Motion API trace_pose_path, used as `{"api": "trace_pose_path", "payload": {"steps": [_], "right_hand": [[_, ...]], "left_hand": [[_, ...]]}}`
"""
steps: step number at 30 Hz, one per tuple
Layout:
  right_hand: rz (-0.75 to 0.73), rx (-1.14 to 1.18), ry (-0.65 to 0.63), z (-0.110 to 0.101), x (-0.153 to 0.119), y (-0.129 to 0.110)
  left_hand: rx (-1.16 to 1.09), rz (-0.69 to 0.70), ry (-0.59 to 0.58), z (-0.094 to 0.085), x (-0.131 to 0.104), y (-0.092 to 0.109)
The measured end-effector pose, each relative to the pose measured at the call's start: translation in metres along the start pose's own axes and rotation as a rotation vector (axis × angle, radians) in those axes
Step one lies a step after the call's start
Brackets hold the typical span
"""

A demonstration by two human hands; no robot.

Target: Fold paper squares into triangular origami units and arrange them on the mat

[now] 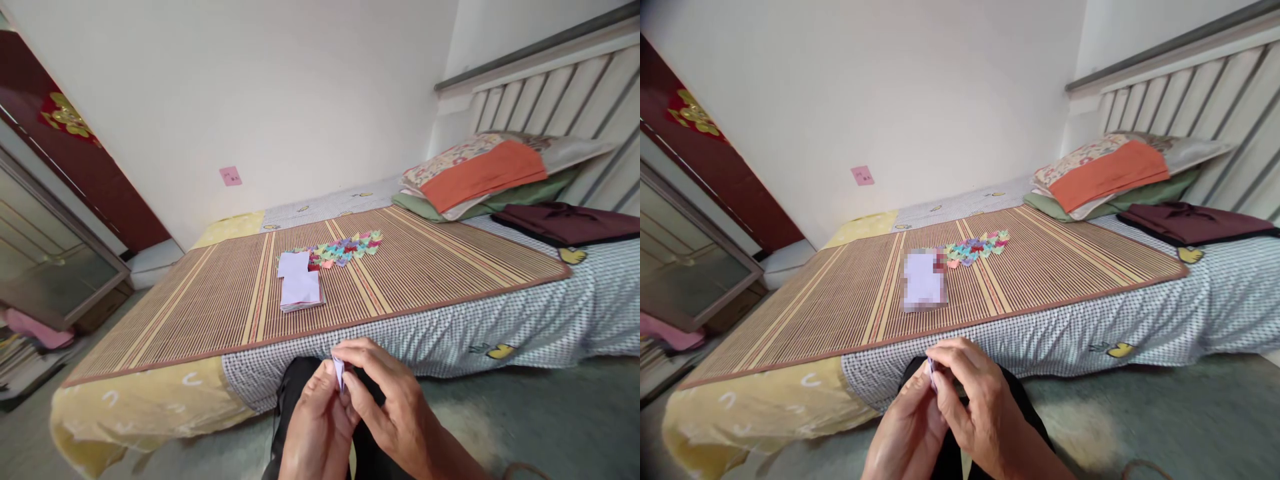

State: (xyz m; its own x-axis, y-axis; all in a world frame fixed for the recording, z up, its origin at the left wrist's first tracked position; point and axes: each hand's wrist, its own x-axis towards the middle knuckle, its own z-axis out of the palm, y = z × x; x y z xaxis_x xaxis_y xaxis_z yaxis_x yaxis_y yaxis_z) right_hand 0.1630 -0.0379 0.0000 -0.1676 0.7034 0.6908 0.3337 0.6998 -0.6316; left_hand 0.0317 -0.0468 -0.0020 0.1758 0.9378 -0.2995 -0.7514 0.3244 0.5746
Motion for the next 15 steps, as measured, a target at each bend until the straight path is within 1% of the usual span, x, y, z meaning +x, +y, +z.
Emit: {"api": "trace_pose_path", "payload": {"steps": [4, 8, 10, 12, 15], "right_hand": [[-0.026, -0.018, 0.048, 0.003, -0.001, -0.001], [-0.025, 0.058, 0.100, 0.005, -0.001, -0.004], [-0.025, 0.065, 0.134, 0.006, 0.000, -0.004], [-0.040, 0.017, 0.167, 0.007, 0.000, -0.002], [-0.091, -0.091, 0.188, 0.010, -0.001, 0.005]], "left_hand": [[0.160, 0.156, -0.003, -0.001, -0.004, -0.004], [0.333, 0.291, -0.021, 0.001, -0.009, -0.008], [0.403, 0.311, -0.017, 0.003, -0.011, -0.007], [0.443, 0.308, -0.022, 0.003, -0.012, -0.005], [0.431, 0.247, -0.068, 0.003, -0.011, -0.002]]}}
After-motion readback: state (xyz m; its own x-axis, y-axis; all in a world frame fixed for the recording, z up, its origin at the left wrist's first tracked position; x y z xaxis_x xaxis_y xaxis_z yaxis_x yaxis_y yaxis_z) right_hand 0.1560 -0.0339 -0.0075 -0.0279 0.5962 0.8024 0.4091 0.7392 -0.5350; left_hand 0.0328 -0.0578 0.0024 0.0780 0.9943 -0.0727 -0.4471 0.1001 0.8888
